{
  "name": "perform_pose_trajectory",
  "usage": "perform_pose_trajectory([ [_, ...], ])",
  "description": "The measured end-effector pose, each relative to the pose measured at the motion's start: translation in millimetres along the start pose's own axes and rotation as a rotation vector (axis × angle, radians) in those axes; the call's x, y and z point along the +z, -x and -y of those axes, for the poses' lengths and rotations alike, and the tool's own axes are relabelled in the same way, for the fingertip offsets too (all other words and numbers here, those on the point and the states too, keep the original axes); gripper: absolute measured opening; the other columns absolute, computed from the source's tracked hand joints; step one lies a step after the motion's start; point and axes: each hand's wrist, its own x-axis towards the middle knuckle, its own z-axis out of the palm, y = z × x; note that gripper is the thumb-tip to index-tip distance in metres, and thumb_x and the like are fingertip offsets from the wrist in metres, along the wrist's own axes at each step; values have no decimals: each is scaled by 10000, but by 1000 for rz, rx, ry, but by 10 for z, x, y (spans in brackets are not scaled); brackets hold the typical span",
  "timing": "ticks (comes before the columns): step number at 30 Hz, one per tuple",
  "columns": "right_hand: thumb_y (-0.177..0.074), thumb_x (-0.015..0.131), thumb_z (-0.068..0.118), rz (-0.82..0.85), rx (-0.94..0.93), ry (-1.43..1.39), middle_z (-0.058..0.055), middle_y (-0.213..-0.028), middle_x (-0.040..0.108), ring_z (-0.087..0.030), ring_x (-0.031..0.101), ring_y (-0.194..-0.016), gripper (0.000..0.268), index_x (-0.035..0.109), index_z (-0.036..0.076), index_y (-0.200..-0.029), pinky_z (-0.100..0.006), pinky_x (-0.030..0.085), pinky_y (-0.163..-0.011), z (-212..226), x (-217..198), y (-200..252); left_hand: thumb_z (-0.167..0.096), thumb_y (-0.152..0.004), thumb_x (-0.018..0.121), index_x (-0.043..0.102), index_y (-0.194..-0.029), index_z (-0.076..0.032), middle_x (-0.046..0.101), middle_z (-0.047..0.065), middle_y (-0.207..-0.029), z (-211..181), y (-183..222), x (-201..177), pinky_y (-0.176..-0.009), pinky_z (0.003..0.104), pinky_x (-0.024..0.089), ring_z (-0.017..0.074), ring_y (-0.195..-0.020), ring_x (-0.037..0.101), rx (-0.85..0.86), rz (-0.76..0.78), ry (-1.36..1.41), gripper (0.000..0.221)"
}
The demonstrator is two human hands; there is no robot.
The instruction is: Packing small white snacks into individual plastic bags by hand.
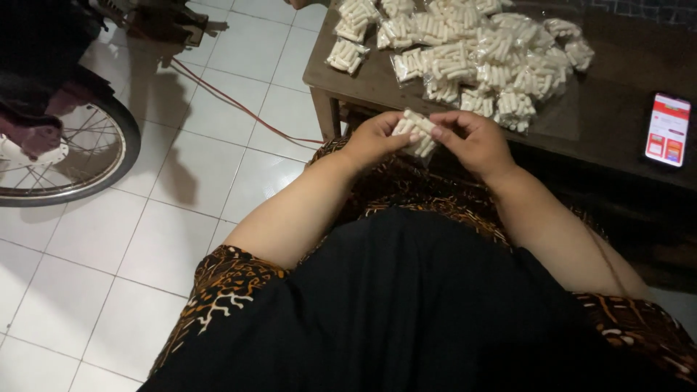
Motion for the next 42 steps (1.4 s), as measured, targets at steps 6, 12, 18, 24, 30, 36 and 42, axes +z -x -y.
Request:
perform_pose_trajectory([
  [6, -991, 803, 158, -64, -75, 116, -74, -931, 768, -103, 688, -909, 188, 764, 53, -1142, -281, 552, -856, 32, 54, 1, -49, -820, 882, 658, -1258, 31, 752, 82, -974, -14, -9, 8, -804, 268, 615, 117, -879, 706, -8, 7, 40, 499],
  [12, -971, 815, 230, -59, -73, 275, -78, -1018, 760, -177, 672, -997, 228, 767, 100, -1152, -353, 540, -913, -244, 40, -80, -78, -853, 849, 646, -1263, 30, 723, 115, -1080, 87, -118, -131, -886, 334, 586, 192, -992, 685, -24, 44, -20, 470],
  [18, -958, 751, 158, 16, -285, 486, -168, -1150, 662, -292, 651, -1025, 442, 626, 12, -1357, -391, 532, -902, 311, 283, -297, -377, -835, 777, 675, -1286, -44, 728, 176, -1172, 163, -296, -361, -977, 375, 521, 291, -1114, 663, -122, -113, -304, 569],
  [24, -913, 600, 151, 435, -405, 693, -114, -922, 735, -247, 612, -600, 639, 519, 106, -1545, -372, 506, -559, 2204, 990, -269, -236, -899, 672, 665, -1187, -33, 697, 132, -1053, 252, -60, -733, -903, 350, 470, 240, -974, 610, -5, -169, 73, 353],
  [30, -880, 529, 116, 677, -742, 669, -8, -742, 707, -190, 588, -562, 670, 491, 94, -1548, -393, 435, -780, 3122, 1364, -181, -354, -899, 625, 636, -1281, -89, 704, 121, -1031, 220, -105, -876, -761, 338, 438, 213, -855, 589, -40, -310, -5, 465],
  [36, -839, 564, 83, 630, -886, 571, 1, -742, 655, -203, 542, -576, 680, 504, 65, -1516, -367, 377, -763, 3231, 1329, -131, -472, -899, 576, 607, -1375, -145, 710, 110, -1010, 40, -48, -954, -620, 325, 405, 185, -736, 567, -115, -392, -76, 579],
  [42, -890, 585, 100, 453, -566, 724, -119, -821, 728, -240, 619, -538, 627, 540, 2, -1508, -386, 469, -637, 2421, 919, -389, -589, -899, 526, 577, -1470, -201, 716, 99, -989, 115, -100, -633, -478, 313, 373, 159, -617, 545, -247, -372, -97, 692],
])
